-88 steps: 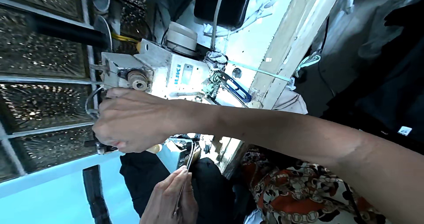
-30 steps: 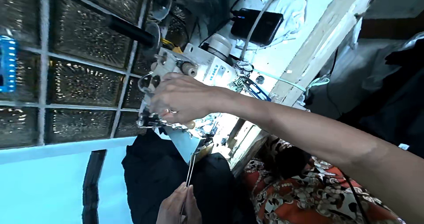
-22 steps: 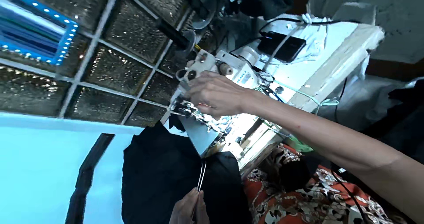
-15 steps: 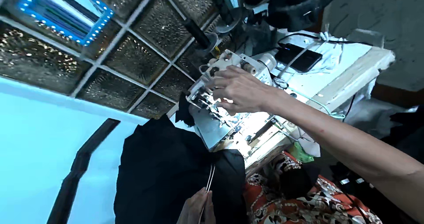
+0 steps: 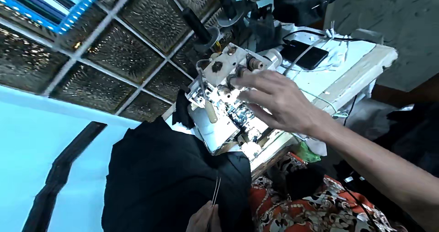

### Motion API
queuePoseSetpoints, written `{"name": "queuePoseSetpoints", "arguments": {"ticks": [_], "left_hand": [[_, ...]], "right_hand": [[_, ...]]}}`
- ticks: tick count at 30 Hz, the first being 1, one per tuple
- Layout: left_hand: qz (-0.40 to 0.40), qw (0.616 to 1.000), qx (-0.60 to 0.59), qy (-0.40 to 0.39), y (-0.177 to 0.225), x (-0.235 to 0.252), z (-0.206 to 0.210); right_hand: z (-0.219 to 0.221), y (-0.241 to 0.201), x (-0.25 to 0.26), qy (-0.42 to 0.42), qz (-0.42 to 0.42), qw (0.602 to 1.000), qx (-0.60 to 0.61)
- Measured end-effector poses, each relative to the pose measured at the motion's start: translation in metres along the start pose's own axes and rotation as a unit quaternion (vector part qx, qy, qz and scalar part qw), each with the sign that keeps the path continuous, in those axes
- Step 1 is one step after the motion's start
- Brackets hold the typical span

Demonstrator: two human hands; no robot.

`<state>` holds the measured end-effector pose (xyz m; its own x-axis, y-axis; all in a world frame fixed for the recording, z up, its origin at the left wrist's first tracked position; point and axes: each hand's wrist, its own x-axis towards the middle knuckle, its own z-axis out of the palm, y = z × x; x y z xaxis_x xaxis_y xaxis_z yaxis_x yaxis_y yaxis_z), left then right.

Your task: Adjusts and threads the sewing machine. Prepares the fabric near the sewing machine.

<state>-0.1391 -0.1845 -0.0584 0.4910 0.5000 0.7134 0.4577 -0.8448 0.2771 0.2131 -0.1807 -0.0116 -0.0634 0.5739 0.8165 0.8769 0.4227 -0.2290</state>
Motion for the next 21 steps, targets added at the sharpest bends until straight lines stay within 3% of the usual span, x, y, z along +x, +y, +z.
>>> {"name": "queuePoseSetpoints", "arguments": {"ticks": [4, 7, 12, 17, 21], "left_hand": [[-0.011, 0.999, -0.033, 0.003, 0.0, 0.004, 0.006], [0.007, 1.0, -0.017, 0.005, 0.014, 0.012, 0.016], [0.07, 0.998, -0.002, 0.006, 0.054, 0.02, 0.065], [0.155, 0.986, -0.052, 0.038, 0.051, 0.022, 0.121], [0.158, 0.987, -0.029, 0.031, 0.044, 0.013, 0.134]], "right_hand": [[0.03, -0.009, -0.095, 0.027, 0.078, 0.997, 0.011], [0.048, -0.011, -0.133, 0.046, 0.159, 0.986, -0.031], [0.068, -0.004, -0.14, 0.077, 0.237, 0.966, -0.073], [0.08, 0.003, -0.143, 0.077, 0.228, 0.961, -0.134], [0.079, 0.003, -0.145, 0.067, 0.229, 0.96, -0.144]]}}
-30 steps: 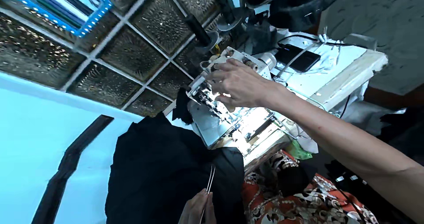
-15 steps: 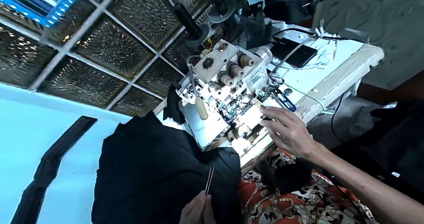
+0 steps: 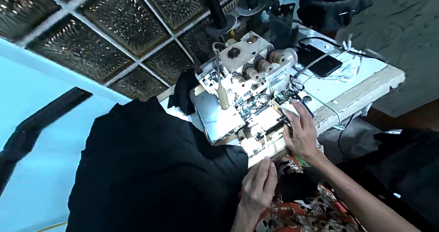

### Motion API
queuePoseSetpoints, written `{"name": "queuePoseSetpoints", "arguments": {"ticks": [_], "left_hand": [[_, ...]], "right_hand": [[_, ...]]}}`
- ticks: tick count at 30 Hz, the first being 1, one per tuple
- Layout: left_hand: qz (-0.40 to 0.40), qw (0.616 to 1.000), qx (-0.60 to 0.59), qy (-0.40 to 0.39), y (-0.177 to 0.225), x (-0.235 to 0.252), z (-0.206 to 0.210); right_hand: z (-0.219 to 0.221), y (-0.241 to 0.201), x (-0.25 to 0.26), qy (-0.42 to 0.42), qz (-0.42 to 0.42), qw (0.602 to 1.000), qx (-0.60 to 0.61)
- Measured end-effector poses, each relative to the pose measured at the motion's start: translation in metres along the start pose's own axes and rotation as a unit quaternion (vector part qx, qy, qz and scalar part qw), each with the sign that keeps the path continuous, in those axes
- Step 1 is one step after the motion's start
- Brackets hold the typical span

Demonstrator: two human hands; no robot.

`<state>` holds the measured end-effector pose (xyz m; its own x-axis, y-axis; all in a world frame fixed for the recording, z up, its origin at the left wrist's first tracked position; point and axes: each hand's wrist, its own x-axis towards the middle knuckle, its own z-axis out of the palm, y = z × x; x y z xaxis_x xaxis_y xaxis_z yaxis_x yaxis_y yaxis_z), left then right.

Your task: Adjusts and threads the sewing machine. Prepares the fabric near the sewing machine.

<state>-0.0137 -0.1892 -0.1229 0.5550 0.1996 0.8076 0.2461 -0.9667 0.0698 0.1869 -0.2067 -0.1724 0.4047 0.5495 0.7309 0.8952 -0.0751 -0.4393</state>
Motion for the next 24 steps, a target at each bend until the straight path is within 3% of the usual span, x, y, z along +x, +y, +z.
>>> {"name": "queuePoseSetpoints", "arguments": {"ticks": [7, 12, 15, 21, 24], "left_hand": [[-0.061, 0.997, 0.055, -0.004, -0.017, -0.028, -0.023], [-0.069, 0.997, 0.012, 0.038, -0.013, 0.001, -0.005], [-0.079, 0.997, -0.016, 0.019, -0.014, 0.019, 0.01], [-0.234, 0.971, -0.052, 0.016, -0.029, 0.023, -0.009], [-0.259, 0.963, -0.056, 0.052, -0.034, 0.018, -0.02]], "right_hand": [[-0.001, -0.001, 0.0, -0.014, 0.0, 1.0, -0.012], [-0.002, 0.001, 0.001, -0.016, -0.006, 1.0, -0.012], [-0.003, 0.003, 0.002, -0.023, -0.014, 1.0, -0.014], [-0.003, 0.003, 0.001, -0.024, -0.021, 0.999, -0.021], [-0.003, 0.002, 0.002, -0.023, -0.024, 0.999, -0.026]]}}
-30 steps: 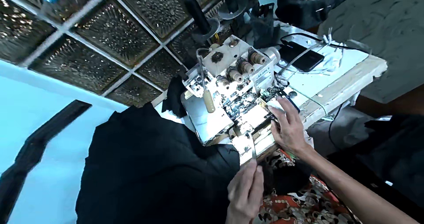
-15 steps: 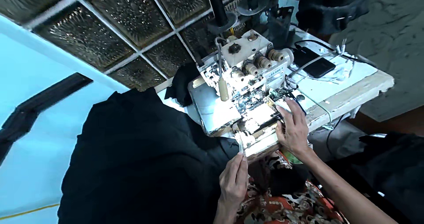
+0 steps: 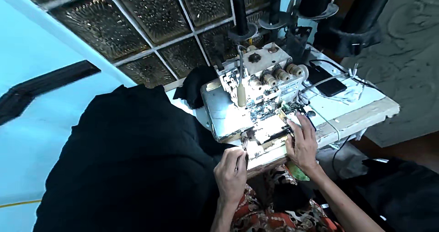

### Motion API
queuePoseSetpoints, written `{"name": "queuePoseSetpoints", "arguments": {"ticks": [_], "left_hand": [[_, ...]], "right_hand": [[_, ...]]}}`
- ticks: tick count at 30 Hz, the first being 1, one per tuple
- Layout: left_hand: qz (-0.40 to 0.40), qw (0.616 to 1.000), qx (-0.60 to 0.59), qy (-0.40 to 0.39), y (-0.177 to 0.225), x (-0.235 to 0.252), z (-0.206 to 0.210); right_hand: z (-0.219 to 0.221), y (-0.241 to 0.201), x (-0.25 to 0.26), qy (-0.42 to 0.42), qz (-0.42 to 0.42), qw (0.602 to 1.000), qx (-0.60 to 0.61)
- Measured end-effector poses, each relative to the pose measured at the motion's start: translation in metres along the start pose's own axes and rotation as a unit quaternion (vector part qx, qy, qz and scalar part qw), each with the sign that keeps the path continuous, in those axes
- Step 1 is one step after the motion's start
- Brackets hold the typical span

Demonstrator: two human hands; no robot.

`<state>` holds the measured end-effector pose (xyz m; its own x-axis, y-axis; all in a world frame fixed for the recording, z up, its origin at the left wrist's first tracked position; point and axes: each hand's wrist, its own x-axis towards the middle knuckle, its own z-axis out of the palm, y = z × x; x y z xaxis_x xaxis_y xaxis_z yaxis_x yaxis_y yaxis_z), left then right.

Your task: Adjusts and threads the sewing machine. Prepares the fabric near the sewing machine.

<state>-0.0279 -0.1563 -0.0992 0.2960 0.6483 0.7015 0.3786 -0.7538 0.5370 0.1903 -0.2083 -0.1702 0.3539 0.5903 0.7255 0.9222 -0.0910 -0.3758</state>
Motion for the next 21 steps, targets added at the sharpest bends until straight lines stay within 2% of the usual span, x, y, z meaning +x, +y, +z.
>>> {"name": "queuePoseSetpoints", "arguments": {"ticks": [5, 9, 14, 17, 21], "left_hand": [[0.02, 0.997, -0.066, 0.023, 0.008, 0.005, 0.021], [0.034, 0.999, -0.019, 0.012, -0.003, 0.003, 0.044], [-0.007, 0.998, 0.047, 0.034, -0.016, -0.007, 0.022], [-0.021, 0.998, 0.008, 0.055, -0.011, -0.012, 0.005], [0.014, 0.996, -0.043, 0.076, 0.002, -0.014, 0.001]], "right_hand": [[0.0, 0.0, 0.001, -0.002, -0.004, 1.0, -0.004], [-0.001, -0.001, 0.002, -0.006, -0.009, 1.0, -0.003], [-0.002, -0.001, 0.002, -0.007, -0.007, 1.0, 0.0], [-0.001, -0.001, 0.002, -0.008, -0.006, 1.0, -0.002], [-0.003, -0.003, 0.003, -0.013, -0.002, 1.0, -0.001]]}}
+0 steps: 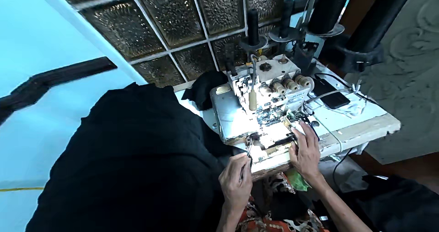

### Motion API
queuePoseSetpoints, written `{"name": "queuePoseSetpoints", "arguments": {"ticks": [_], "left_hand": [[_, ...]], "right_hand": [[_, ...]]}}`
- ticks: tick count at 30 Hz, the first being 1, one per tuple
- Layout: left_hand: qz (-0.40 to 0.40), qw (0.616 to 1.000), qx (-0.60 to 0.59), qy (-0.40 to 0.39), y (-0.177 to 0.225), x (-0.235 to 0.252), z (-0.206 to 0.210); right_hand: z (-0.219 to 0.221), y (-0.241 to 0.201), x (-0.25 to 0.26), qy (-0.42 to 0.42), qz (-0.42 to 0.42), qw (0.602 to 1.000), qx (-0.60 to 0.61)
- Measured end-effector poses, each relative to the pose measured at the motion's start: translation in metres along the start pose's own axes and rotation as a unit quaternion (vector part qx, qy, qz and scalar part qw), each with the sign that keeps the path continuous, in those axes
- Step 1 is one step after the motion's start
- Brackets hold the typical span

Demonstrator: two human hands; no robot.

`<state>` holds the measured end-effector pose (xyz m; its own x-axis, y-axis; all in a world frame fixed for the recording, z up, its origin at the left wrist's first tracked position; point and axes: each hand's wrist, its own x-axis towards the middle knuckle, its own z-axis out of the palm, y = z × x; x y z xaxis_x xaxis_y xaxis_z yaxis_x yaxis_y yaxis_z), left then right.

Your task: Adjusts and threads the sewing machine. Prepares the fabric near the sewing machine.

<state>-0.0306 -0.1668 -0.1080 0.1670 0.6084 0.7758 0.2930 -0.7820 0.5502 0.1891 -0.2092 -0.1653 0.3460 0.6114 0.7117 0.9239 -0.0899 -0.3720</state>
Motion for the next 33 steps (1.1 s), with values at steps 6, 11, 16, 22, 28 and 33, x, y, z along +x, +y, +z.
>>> {"name": "queuePoseSetpoints", "arguments": {"ticks": [6, 11, 16, 22, 28, 33], "left_hand": [[0.058, 0.986, 0.156, -0.007, -0.007, -0.03, -0.003], [0.076, 0.99, 0.107, -0.042, -0.003, -0.053, 0.007], [0.102, 0.993, 0.059, -0.019, 0.0, -0.045, 0.01], [0.073, 0.992, 0.1, -0.009, -0.015, -0.048, 0.01], [0.023, 0.998, -0.049, 0.026, 0.001, -0.036, -0.004], [-0.159, 0.975, -0.128, 0.082, -0.02, -0.044, -0.023]], "right_hand": [[0.002, 0.002, 0.0, 0.005, -0.011, 1.0, -0.002], [0.002, 0.002, 0.001, -0.005, -0.013, 1.0, -0.008], [-0.001, 0.002, 0.004, -0.017, -0.011, 1.0, -0.002], [-0.005, -0.019, -0.004, -0.022, -0.05, 0.998, 0.013], [0.005, -0.036, 0.014, -0.041, -0.041, 0.998, -0.004], [0.008, -0.037, 0.027, -0.065, -0.028, 0.997, 0.012]]}}
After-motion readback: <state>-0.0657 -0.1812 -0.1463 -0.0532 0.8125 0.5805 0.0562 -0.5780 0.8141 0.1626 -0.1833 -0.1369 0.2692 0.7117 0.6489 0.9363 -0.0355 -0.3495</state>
